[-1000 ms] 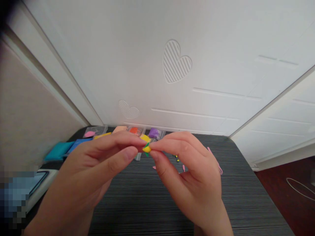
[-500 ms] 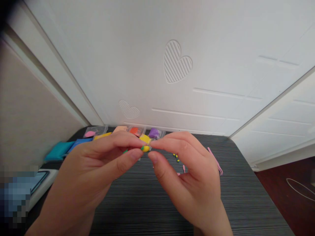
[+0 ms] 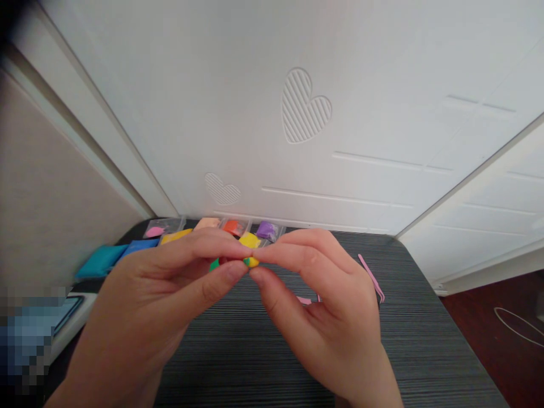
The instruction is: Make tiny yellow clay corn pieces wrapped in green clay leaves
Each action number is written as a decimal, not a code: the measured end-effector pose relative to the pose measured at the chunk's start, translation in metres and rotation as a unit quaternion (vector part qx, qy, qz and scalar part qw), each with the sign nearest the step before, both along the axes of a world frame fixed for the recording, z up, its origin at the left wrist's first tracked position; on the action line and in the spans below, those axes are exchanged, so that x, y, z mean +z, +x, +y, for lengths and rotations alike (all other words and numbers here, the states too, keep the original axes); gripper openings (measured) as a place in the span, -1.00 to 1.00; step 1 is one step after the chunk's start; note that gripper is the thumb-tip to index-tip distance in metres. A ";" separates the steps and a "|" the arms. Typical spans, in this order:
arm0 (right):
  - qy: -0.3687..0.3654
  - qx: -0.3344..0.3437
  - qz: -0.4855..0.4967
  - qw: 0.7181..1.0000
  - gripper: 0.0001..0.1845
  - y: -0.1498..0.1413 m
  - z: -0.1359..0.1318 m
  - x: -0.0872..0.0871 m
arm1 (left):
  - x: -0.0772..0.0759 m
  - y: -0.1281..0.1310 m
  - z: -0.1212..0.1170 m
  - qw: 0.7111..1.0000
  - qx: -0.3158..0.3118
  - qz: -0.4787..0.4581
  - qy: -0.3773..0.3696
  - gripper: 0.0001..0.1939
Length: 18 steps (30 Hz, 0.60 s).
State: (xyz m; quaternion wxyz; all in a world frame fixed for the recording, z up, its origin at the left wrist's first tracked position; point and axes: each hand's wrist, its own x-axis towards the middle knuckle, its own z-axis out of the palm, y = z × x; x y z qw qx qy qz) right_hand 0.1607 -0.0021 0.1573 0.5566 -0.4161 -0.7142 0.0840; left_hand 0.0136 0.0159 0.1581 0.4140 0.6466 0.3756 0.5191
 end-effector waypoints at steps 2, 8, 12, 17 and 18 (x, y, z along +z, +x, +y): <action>0.002 0.000 0.000 1.000 -0.79 0.000 0.000 0.000 | 0.000 0.000 0.000 1.000 0.003 0.001 0.003 -0.91; -0.004 0.012 0.016 1.000 -0.76 -0.002 0.000 0.001 | 0.000 0.000 -0.001 1.000 0.014 0.002 0.011 -0.90; -0.005 0.003 0.065 0.998 -0.77 -0.007 0.000 0.001 | -0.001 0.000 -0.001 1.000 0.009 0.006 0.021 -0.89; -0.006 0.005 0.056 0.998 -0.72 -0.008 -0.001 0.002 | 0.000 -0.001 -0.003 0.999 0.019 0.009 0.038 -0.87; -0.007 0.009 0.056 0.998 -0.72 -0.008 -0.002 0.002 | 0.000 -0.001 -0.003 0.999 0.017 0.014 0.041 -0.86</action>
